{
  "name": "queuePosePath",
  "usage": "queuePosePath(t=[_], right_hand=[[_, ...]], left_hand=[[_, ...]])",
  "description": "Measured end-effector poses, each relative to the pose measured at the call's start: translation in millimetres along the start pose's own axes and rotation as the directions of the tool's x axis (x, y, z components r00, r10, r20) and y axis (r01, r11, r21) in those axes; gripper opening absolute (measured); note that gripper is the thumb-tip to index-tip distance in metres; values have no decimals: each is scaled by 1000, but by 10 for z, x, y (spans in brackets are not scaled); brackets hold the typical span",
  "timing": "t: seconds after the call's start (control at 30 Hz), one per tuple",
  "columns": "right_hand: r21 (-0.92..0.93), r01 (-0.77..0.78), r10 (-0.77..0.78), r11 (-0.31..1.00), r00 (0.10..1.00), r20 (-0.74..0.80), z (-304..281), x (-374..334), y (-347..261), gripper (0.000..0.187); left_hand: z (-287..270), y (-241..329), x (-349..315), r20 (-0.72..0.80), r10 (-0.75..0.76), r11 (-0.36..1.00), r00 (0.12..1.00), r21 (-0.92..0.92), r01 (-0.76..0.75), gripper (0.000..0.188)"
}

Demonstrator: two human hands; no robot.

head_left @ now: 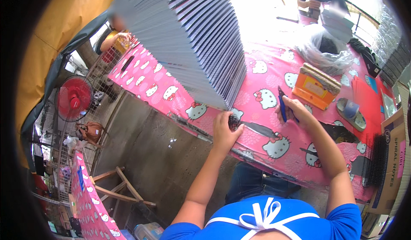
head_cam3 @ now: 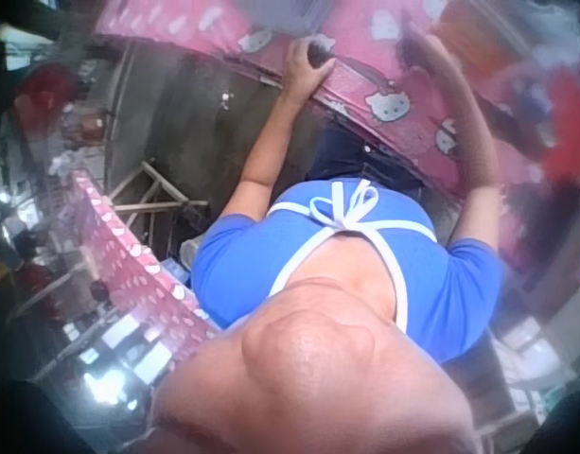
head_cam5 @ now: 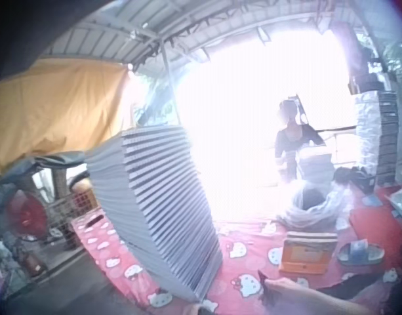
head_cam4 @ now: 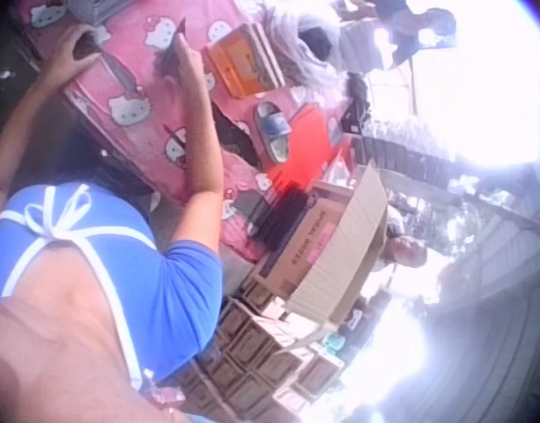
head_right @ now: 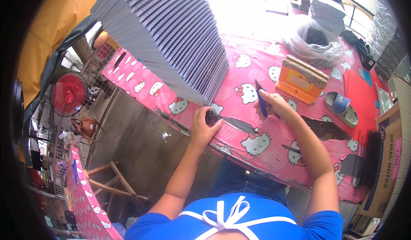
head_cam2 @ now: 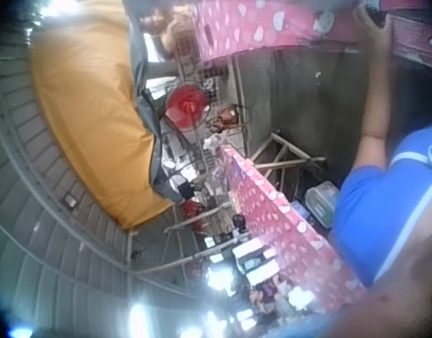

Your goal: The person uses nippers to clip the wire ends of spiral-bound notebooks in a large stack and folds the tips inward.

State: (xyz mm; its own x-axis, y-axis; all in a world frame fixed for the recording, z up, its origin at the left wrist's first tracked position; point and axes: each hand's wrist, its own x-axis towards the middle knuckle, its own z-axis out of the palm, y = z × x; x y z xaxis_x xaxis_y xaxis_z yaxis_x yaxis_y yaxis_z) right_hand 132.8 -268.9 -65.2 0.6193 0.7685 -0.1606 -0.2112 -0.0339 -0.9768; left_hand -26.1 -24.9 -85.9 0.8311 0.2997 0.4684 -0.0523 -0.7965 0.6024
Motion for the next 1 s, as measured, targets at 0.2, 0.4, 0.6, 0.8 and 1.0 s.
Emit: queuePosePath(t=[0.2,0.4,0.6,0.8,1.0], right_hand=[[537,2,-9,844,1000,11,-191,-23,215,63],[562,-20,-4,827,999,42,-150,27,214,63],[652,-46,14,757,998,54,-220,0,180,66],[637,-47,3,769,998,70,-203,42,201,69],[688,-39,-10,725,998,66,-243,87,217,69]], left_hand=[[268,242,169,166,117,988,979,78,-132,71],[576,181,453,172,326,929,930,125,-348,37],[831,211,677,-11,401,908,916,133,-397,20],[941,173,799,-69,237,970,969,69,-232,10],[935,335,1269,233,-620,357,749,-766,534,13]])
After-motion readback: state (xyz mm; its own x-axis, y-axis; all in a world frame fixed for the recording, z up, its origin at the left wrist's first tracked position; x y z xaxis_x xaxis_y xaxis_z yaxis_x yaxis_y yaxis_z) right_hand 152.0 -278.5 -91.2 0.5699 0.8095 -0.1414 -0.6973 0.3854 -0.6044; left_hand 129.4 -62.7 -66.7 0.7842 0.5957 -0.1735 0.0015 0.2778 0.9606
